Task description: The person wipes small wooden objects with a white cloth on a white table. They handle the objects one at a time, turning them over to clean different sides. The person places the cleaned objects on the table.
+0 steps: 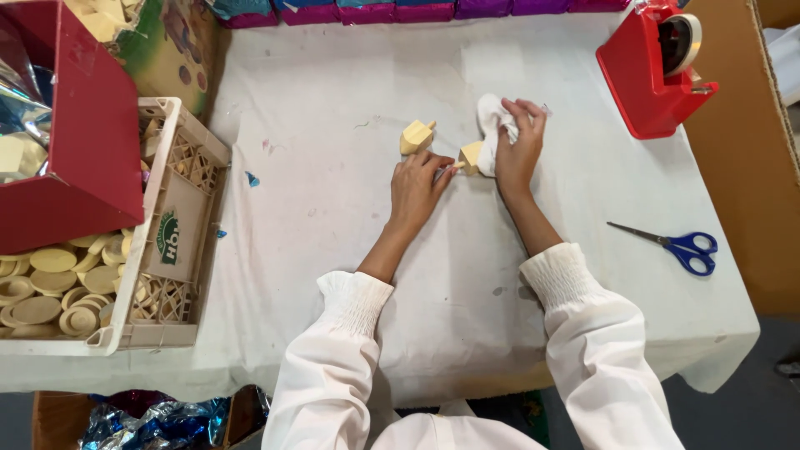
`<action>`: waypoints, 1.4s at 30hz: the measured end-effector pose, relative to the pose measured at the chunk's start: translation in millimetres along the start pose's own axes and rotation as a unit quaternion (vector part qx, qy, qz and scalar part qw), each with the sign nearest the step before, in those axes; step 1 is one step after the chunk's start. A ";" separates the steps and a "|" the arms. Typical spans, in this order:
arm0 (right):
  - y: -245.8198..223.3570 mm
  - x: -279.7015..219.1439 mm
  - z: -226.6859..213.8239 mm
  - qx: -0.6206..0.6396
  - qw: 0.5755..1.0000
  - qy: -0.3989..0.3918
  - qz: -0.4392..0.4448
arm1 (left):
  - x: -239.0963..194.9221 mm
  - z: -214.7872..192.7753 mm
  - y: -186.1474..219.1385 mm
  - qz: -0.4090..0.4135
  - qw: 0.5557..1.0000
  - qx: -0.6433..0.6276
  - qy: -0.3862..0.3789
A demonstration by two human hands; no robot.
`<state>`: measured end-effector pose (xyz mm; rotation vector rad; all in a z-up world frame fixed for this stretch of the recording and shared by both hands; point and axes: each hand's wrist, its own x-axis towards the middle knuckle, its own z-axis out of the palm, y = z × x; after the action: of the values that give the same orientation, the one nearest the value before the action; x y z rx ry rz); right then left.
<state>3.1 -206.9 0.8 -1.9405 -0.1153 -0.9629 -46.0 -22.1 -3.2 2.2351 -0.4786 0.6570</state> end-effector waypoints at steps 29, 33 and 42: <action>-31.3 -5.5 -0.1 -0.015 0.954 -0.283 -0.101 | 0.2 15.1 -16.2 -0.055 0.997 0.062 0.004; -36.1 -7.7 -1.3 -0.025 0.959 -0.257 -0.115 | 0.0 15.4 -16.2 -0.037 0.997 0.069 0.011; -52.6 -2.2 -15.1 0.024 0.969 -0.205 -0.136 | 0.6 13.1 -15.7 -0.038 0.998 0.042 0.030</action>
<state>-30.4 -188.6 40.1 -2.0892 -0.6512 -0.7060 -33.5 -21.7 -19.3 2.2926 -0.3395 0.7141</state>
